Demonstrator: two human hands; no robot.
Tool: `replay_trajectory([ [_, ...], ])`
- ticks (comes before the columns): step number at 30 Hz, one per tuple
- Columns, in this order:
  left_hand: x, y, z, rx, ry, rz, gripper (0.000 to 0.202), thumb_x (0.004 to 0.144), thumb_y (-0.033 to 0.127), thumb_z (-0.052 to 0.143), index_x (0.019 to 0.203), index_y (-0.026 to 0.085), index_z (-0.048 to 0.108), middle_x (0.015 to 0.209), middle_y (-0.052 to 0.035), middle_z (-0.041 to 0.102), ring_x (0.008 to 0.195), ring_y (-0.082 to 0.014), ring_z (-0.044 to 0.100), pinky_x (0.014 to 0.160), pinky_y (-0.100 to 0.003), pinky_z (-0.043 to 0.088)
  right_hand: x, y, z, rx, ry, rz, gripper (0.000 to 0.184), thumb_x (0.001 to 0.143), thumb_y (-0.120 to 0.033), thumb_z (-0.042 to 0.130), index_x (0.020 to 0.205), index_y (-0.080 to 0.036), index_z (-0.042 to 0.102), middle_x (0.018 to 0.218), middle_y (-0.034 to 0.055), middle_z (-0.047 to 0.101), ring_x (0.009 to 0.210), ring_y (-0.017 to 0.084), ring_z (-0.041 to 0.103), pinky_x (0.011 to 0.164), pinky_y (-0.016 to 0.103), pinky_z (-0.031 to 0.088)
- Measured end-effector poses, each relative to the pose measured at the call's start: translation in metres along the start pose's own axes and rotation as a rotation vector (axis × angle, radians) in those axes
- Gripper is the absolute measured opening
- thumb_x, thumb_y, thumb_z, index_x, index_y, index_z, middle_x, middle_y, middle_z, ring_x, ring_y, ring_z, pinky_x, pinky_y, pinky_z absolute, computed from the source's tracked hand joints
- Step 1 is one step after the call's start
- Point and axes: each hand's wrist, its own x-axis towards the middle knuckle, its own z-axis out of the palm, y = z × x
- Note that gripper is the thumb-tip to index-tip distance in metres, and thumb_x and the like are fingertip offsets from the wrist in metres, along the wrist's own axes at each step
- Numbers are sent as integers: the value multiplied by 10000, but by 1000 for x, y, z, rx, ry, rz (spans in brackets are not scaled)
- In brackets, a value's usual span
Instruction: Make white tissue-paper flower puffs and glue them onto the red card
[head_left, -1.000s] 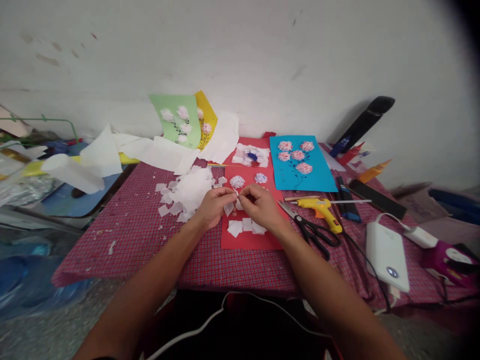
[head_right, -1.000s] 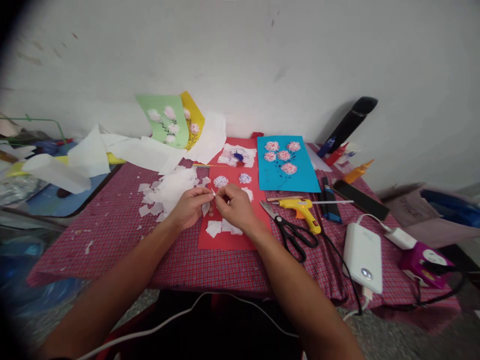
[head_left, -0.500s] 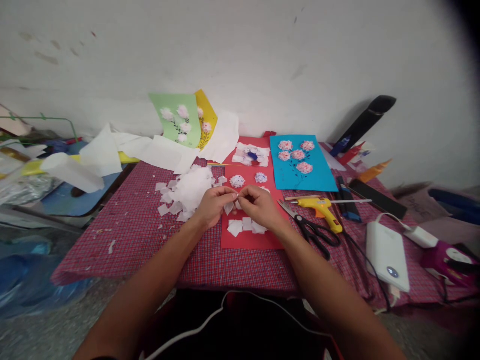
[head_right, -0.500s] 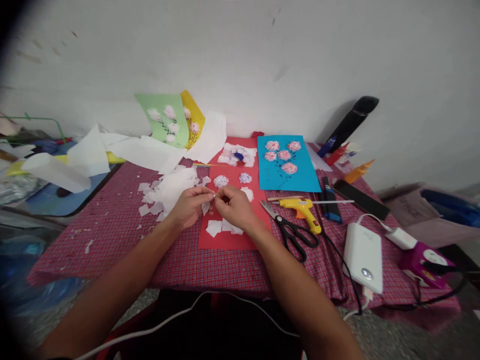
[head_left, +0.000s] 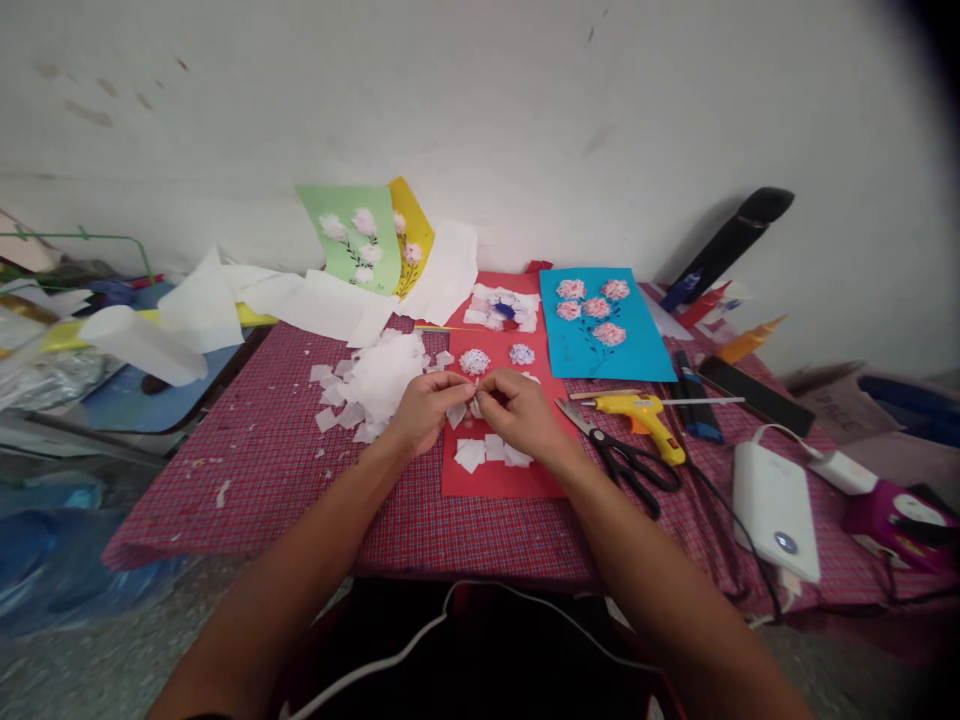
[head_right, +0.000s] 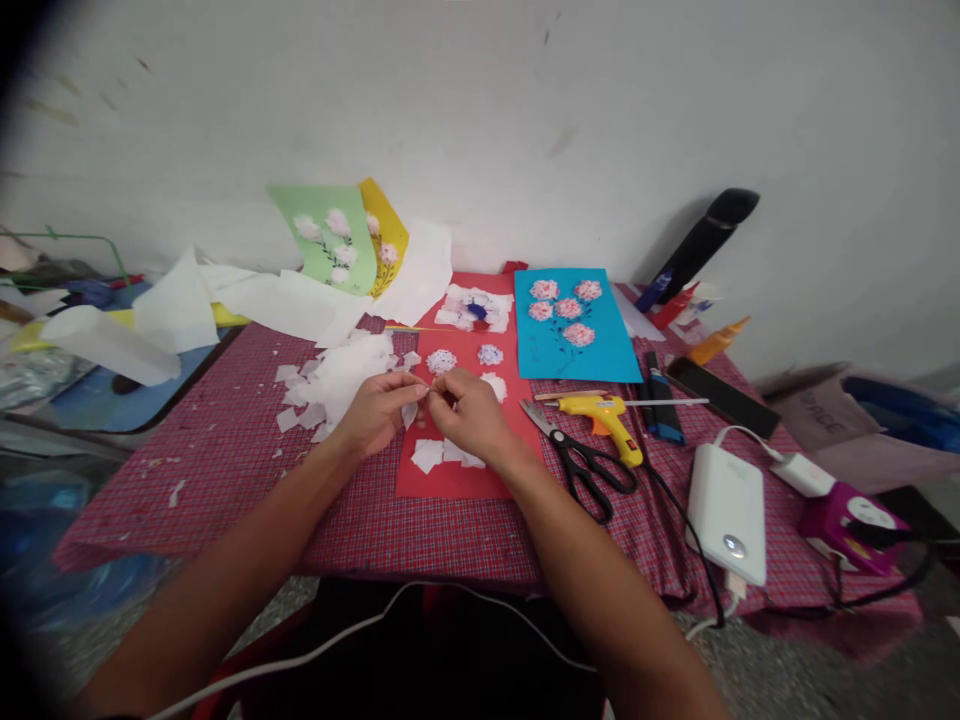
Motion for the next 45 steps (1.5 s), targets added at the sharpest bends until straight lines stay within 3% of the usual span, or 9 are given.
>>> replay_trajectory([
  [13,1,-1,-1,32,11,10,218,718,301,832,775,129,712,685,-15,666,548,-123,603,564,-281,497,0,-2,0,13,3,28,177,889,-215,541,713,-209,542,708,3,583,658,146,521,619,287,383],
  [19,0,-2,1,85,23,44,212,737,318,820,758,141,704,668,-9,659,549,-117,597,584,-271,492,-1,-3,0,90,-12,106,146,876,-239,575,736,-200,588,709,2,609,643,137,531,602,272,397],
  [27,1,-6,-2,226,11,132,185,811,342,758,795,162,717,655,-8,668,579,-121,608,594,-248,469,1,-4,-1,161,-7,196,262,897,-306,577,660,-200,548,630,-20,555,600,125,488,570,264,368],
  [32,1,-5,-2,224,23,117,206,809,364,758,814,162,717,649,-15,673,569,-120,596,552,-237,440,1,-4,-2,162,-13,174,274,911,-318,578,665,-201,548,638,-19,548,614,129,486,587,268,380],
  [45,-1,0,1,91,-6,93,216,773,338,793,810,146,704,674,-10,670,576,-130,627,626,-279,502,-1,-2,-4,146,-35,31,239,968,-304,534,744,-219,533,744,9,594,704,159,548,683,298,440],
])
